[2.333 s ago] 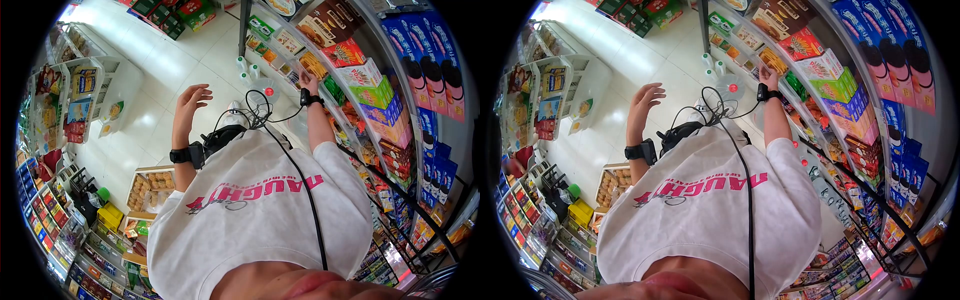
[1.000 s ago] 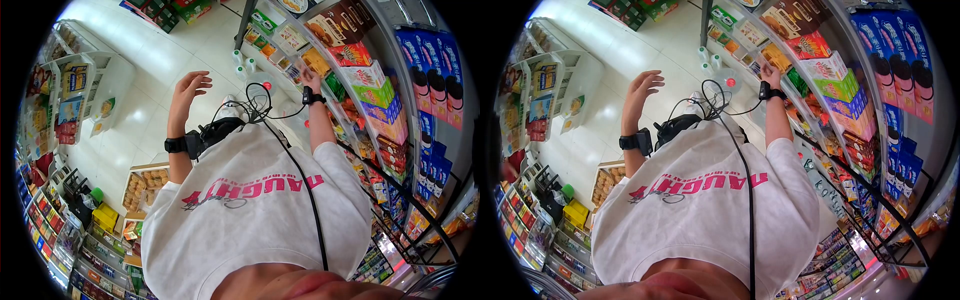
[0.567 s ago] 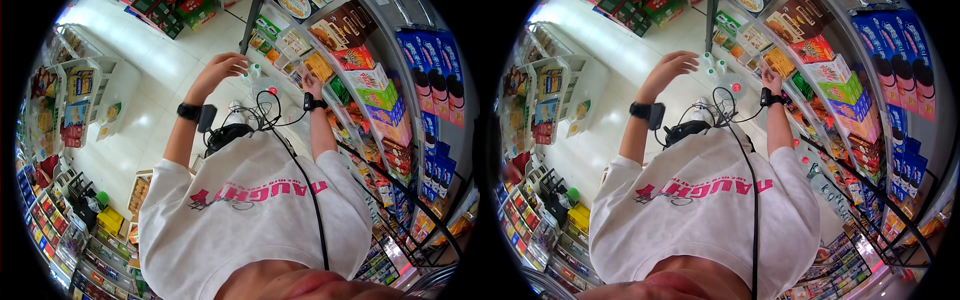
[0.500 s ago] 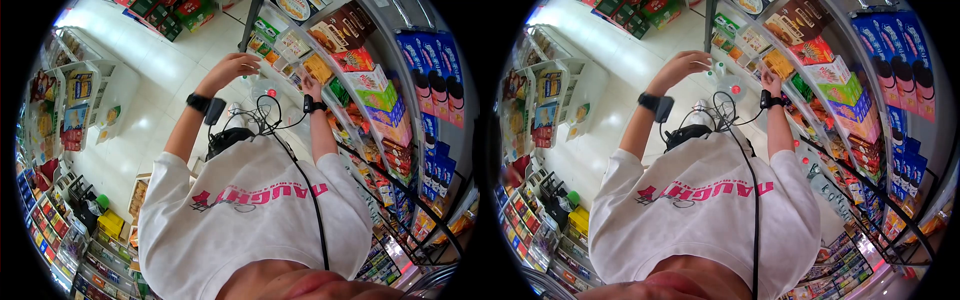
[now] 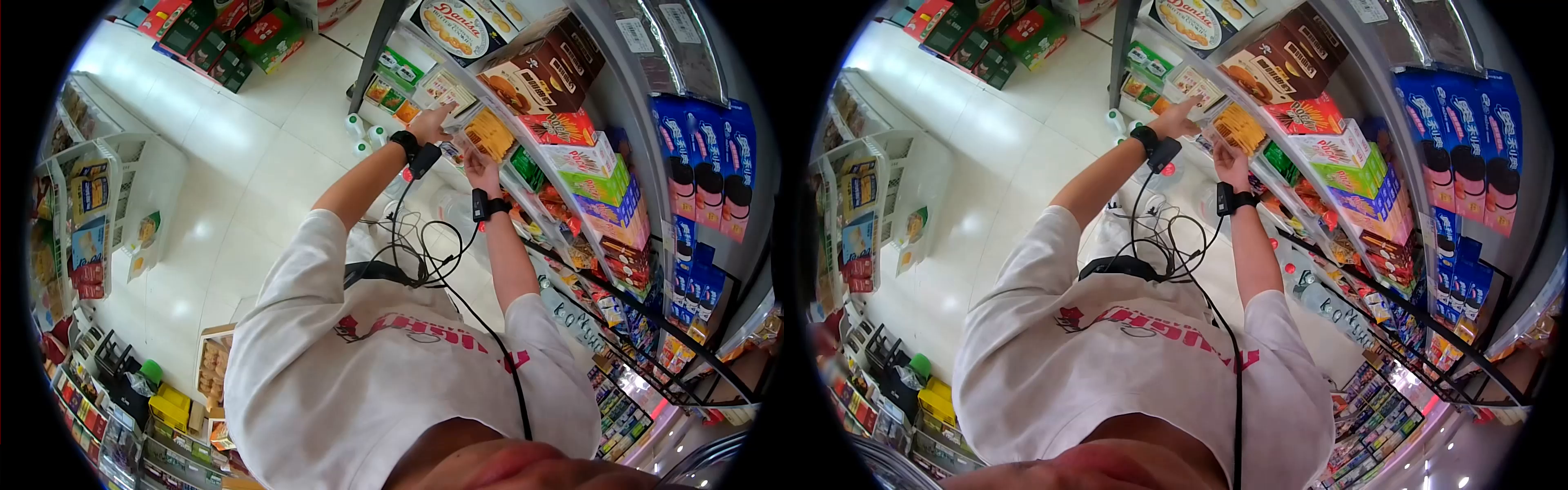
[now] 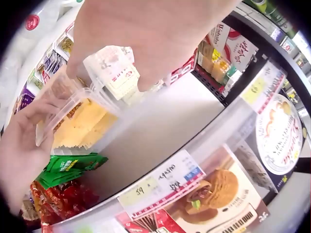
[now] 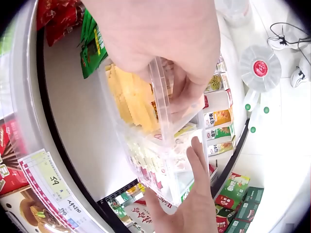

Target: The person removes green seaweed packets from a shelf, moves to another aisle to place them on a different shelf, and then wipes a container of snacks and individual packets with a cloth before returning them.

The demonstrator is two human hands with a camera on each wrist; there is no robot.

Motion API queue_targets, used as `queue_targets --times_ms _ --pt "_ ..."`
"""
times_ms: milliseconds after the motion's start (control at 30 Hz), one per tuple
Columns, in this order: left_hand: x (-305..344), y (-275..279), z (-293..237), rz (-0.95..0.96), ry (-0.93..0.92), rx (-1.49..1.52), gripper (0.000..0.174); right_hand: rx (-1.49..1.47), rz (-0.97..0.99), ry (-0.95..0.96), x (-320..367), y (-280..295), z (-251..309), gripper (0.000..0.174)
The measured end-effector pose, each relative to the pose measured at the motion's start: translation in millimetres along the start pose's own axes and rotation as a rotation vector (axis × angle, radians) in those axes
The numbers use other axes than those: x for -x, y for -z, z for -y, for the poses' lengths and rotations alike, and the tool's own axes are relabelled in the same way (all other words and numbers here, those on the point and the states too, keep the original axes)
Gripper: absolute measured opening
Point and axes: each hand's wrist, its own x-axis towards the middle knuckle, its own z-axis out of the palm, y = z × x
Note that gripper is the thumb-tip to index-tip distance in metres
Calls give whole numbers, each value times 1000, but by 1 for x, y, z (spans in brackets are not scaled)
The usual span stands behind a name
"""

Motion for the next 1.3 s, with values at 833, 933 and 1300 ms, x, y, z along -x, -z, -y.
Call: queue_targets --times_ms 833,933,1300 --pt "-60 -35 59 -205 -290 -285 29 -27 30 -135 73 30 -11 35" --pt "-62 -39 64 -223 -300 -309 31 27 18 -160 90 38 -12 35" --pt "-31 -18 16 9 -80 -9 49 215 48 -163 155 59 3 33"
